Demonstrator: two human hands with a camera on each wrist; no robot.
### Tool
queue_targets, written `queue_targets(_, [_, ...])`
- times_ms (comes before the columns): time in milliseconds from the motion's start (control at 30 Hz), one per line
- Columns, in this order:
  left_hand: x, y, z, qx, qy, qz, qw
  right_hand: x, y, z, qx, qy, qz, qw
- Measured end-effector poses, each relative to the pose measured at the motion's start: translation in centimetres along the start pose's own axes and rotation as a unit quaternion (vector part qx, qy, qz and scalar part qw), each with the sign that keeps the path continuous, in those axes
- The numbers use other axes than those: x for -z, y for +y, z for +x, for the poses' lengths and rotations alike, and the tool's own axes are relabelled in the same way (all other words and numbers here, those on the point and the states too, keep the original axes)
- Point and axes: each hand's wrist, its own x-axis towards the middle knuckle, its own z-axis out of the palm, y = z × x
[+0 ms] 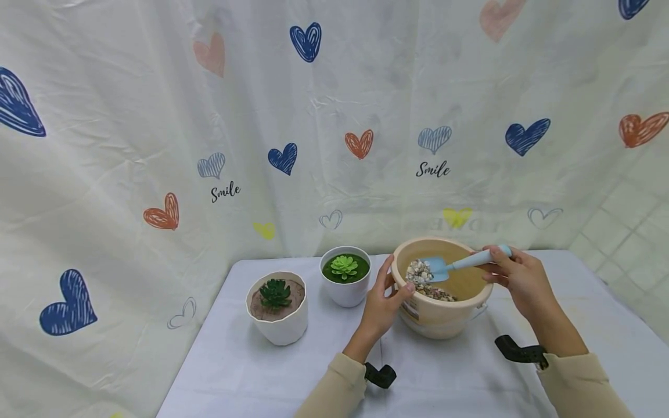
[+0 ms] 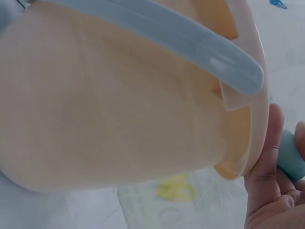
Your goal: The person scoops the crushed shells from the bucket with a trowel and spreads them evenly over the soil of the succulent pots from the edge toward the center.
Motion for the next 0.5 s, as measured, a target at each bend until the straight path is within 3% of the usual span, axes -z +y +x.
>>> queue_targets(500, [0.11,0.33,-0.41,0.002,-0.009,0.021,0.9997,-0.02,0.19,-0.34,0.006,0.015,0.039,0.9991])
